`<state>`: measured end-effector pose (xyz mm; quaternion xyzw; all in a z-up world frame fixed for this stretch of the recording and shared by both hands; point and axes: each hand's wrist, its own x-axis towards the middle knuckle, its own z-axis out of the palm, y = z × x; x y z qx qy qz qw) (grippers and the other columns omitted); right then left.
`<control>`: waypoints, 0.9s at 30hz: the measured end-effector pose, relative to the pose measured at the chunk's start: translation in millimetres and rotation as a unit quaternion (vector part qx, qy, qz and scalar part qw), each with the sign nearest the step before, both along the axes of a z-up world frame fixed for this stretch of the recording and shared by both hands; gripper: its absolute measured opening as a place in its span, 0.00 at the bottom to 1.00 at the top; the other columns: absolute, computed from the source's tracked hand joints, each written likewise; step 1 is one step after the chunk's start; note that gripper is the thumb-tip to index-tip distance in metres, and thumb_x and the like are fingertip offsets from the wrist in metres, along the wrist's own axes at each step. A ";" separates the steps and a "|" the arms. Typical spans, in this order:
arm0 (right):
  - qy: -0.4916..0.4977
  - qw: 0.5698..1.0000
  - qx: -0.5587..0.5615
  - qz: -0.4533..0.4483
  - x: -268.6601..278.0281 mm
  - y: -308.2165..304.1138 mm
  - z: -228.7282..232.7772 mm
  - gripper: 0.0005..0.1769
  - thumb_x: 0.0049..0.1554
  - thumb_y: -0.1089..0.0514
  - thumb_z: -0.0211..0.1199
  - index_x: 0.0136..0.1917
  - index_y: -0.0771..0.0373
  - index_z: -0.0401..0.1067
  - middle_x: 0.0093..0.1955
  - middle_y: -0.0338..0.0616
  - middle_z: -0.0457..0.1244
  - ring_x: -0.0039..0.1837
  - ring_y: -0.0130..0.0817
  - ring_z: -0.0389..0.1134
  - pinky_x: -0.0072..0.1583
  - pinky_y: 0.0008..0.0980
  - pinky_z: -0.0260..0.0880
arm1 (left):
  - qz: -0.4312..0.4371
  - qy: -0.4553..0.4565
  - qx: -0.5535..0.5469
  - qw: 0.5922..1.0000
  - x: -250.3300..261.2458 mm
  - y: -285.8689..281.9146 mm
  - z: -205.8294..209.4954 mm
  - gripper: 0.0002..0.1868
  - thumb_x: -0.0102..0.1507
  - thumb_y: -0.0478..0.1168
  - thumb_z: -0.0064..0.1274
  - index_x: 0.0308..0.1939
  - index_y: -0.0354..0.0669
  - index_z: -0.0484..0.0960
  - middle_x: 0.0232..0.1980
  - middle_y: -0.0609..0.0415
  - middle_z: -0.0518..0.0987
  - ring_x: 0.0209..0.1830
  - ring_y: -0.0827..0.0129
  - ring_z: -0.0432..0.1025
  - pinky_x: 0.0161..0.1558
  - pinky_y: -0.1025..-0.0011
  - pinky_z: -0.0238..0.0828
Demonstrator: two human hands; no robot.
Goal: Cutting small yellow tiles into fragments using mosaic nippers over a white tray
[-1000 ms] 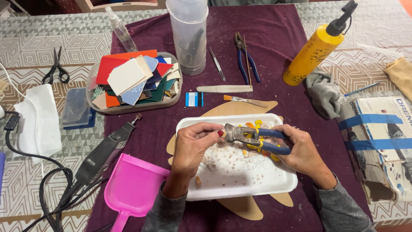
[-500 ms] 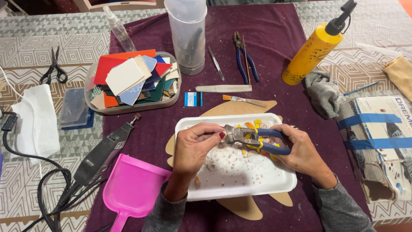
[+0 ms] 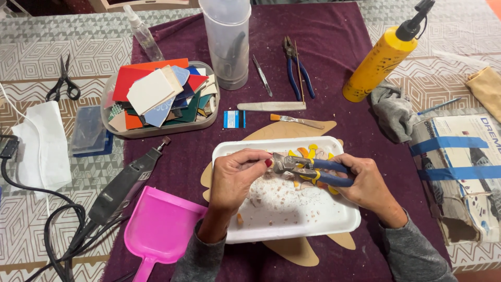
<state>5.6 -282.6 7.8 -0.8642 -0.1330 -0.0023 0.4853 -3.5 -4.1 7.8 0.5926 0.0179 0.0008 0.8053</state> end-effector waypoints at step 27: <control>0.003 0.999 -0.044 -0.001 7.0 -9.4 -10.2 0.26 0.36 0.61 0.78 0.50 0.62 0.78 0.30 0.43 0.67 0.33 0.33 0.62 0.35 0.30 0.63 | 0.023 0.036 -0.070 0.997 3.9 -6.7 -4.6 0.10 0.55 0.24 0.65 0.39 0.23 0.87 0.28 0.41 0.84 0.30 0.71 0.79 0.44 0.68 0.82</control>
